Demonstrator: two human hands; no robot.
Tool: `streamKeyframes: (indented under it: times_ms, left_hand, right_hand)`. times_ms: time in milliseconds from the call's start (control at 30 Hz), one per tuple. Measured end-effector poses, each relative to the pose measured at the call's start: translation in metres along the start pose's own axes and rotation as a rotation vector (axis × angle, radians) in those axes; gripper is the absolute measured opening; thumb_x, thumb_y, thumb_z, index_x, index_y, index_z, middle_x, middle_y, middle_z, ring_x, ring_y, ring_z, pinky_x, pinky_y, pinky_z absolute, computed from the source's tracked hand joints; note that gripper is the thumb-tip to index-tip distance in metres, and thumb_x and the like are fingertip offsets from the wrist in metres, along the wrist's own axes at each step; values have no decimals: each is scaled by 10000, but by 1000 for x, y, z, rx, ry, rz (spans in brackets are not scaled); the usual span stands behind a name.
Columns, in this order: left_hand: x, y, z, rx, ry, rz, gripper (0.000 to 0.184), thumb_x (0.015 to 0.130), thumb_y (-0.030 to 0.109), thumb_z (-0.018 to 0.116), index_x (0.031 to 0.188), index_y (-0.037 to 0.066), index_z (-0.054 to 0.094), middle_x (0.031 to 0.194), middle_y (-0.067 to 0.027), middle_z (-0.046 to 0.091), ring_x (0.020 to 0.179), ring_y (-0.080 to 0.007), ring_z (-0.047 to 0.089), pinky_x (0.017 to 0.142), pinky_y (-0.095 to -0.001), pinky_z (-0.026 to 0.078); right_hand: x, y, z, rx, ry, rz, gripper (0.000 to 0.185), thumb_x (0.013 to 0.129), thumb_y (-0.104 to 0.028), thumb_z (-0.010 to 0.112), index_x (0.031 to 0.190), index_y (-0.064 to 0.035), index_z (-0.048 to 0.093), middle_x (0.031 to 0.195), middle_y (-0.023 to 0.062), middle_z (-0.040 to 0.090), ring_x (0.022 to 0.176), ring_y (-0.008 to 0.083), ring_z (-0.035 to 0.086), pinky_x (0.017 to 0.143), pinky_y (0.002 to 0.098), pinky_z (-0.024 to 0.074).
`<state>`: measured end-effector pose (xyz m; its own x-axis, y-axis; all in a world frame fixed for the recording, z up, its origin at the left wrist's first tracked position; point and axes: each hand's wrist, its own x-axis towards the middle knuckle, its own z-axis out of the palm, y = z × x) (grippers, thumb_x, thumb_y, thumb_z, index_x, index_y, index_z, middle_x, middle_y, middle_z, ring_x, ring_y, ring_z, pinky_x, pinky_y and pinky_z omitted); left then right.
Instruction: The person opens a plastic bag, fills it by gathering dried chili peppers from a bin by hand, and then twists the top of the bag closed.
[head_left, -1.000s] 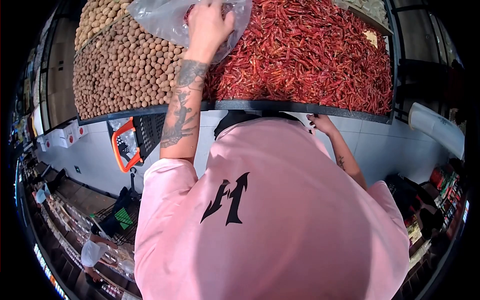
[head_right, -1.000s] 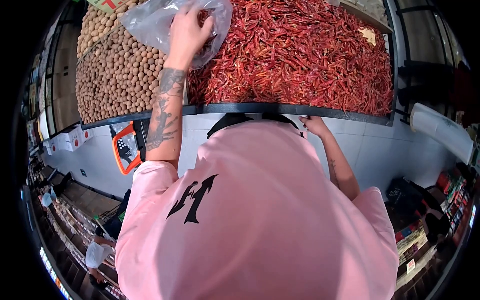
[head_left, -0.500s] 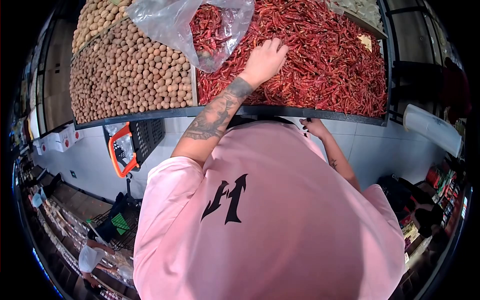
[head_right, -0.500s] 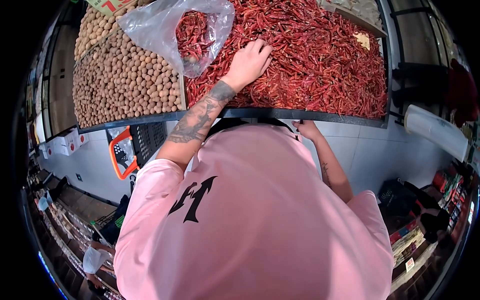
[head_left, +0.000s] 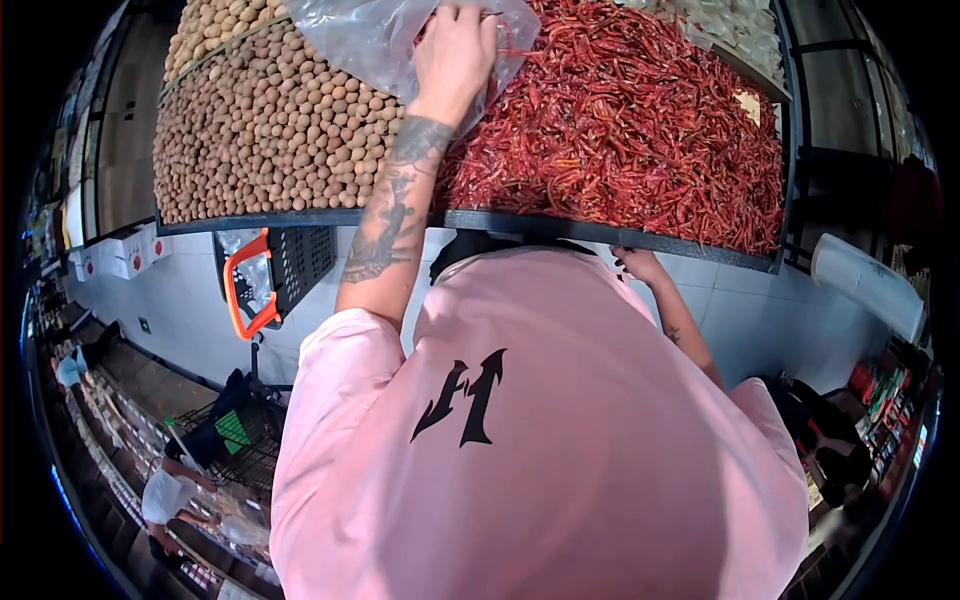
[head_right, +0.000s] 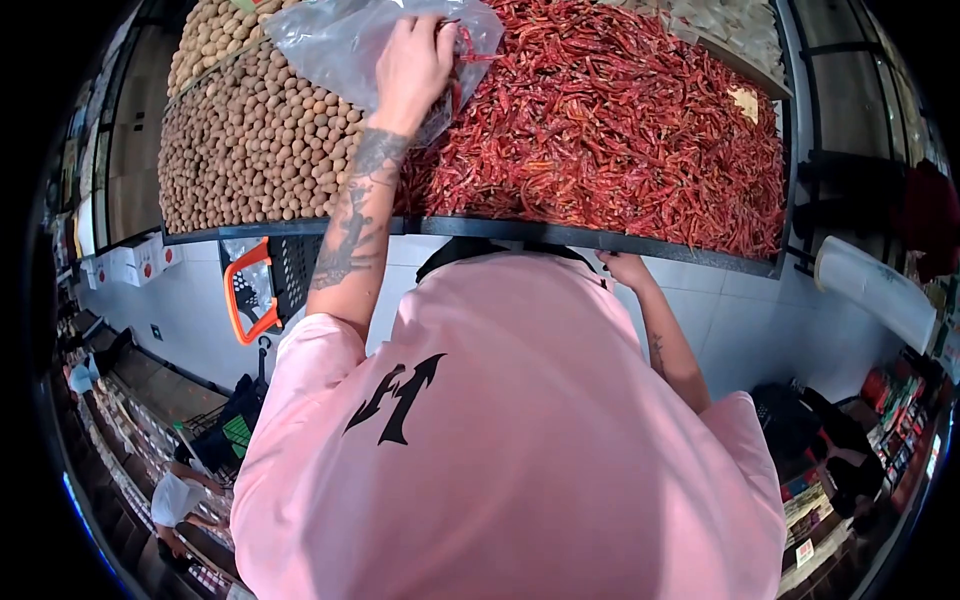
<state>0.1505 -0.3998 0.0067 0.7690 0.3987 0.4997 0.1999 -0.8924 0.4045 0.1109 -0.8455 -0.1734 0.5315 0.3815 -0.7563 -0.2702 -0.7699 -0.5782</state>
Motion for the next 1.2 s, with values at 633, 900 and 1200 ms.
streamKeyframes:
  times_ms: [633,900,1200]
  left_hand:
    - [-90,74,76,-23,-357,325,425,833,335,649,1178,103,560,1223,-135,521,1110,-293,518,821,-502,478]
    - [-31,82,39,-256,-299,246,219,896,189,615,1052,52,544,953,-138,559,872,-327,621,690,-432,529]
    - [-2,15,-33,-125,-86,101,205,882,158,622,1051,54,570,939,-142,578,870,-341,620,707,-444,523]
  right_hand:
    - [-52,-56,-15,-306,-166,-23,400,885,-375,656,844,21,689,757,159,676,707,252,631,705,375,493]
    - [-83,-113,-34,-478,-111,-69,385,879,-360,671,796,15,692,675,157,660,690,258,664,655,375,501]
    - [-53,-189,-80,-247,860,-509,364,843,-232,719,1109,-6,619,1017,161,632,961,280,630,816,363,502]
